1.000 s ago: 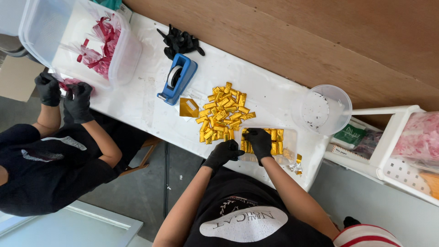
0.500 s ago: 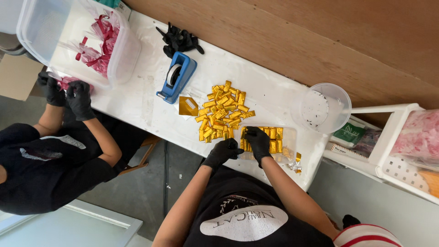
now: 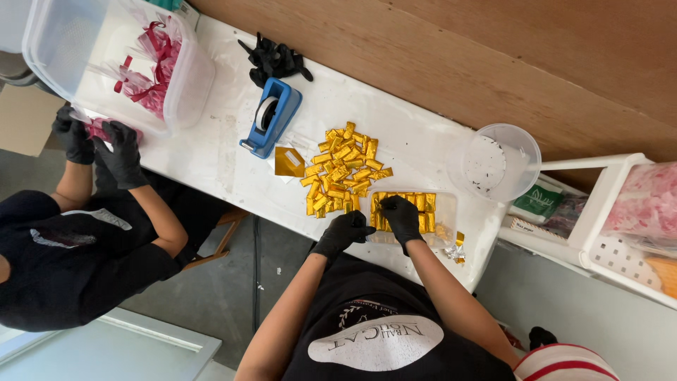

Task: The person wraps individual gold-foiled chocolates in clear plastic sleeves and organizes them into a plastic container.

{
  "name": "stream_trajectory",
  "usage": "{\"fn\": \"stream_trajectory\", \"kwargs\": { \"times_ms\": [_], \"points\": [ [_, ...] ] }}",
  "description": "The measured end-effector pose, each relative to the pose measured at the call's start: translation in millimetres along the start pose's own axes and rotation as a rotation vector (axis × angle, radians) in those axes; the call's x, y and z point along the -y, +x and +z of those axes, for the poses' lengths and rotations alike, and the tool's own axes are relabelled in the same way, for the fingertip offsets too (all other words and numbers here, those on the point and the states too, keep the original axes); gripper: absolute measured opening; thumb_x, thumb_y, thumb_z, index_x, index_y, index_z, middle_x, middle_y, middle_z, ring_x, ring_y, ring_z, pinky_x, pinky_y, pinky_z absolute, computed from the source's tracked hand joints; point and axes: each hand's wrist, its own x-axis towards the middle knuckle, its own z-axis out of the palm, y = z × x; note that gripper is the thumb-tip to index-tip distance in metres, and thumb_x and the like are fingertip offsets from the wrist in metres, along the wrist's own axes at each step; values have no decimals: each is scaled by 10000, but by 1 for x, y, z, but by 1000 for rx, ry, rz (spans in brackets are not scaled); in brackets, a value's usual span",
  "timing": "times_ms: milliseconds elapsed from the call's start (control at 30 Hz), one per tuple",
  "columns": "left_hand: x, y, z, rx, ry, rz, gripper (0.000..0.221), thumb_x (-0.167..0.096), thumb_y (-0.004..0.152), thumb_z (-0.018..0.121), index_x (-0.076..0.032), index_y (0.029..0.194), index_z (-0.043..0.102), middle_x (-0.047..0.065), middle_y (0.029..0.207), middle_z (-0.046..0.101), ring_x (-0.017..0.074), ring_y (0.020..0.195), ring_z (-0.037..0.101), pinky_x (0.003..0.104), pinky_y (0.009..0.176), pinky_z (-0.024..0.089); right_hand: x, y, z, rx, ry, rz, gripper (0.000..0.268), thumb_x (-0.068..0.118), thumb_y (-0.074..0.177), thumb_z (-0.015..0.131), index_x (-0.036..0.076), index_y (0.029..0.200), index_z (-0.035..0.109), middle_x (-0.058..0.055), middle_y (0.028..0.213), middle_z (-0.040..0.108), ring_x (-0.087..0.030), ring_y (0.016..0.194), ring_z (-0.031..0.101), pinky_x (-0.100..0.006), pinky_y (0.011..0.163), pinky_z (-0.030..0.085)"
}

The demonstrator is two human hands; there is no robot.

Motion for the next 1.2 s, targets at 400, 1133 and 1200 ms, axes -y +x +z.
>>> {"fn": "stream_trajectory", "kwargs": {
  "times_ms": [400, 1133, 1200],
  "points": [
    [-6, -3, 0, 16, 32, 9, 381, -151, 747, 921, 23, 940, 642, 196, 809, 635, 263, 703, 733, 321, 631, 671, 22, 11, -1, 105, -256, 44, 305, 435, 703, 858, 230, 916, 781, -10, 937, 789, -288, 1047, 727, -430, 905, 575],
    [-5, -1, -2, 52, -19, -23, 370, -155, 744, 930, 13, 908, 644, 165, 792, 627, 231, 709, 735, 285, 620, 663, 165, 56, -128, 381, -156, -281, 244, 279, 870, 786, 168, 1083, 744, -70, 973, 795, -291, 1104, 713, -435, 1048, 495],
    [-10, -5, -3, 49, 3, -18, 358, -156, 749, 927, 10, 905, 651, 168, 786, 635, 234, 707, 739, 286, 620, 665, 138, 105, -96, 343, -336, -398, 281, 312, 852, 802, 192, 1092, 719, -41, 980, 792, -312, 1139, 692, -453, 1056, 500]
  ]
}}
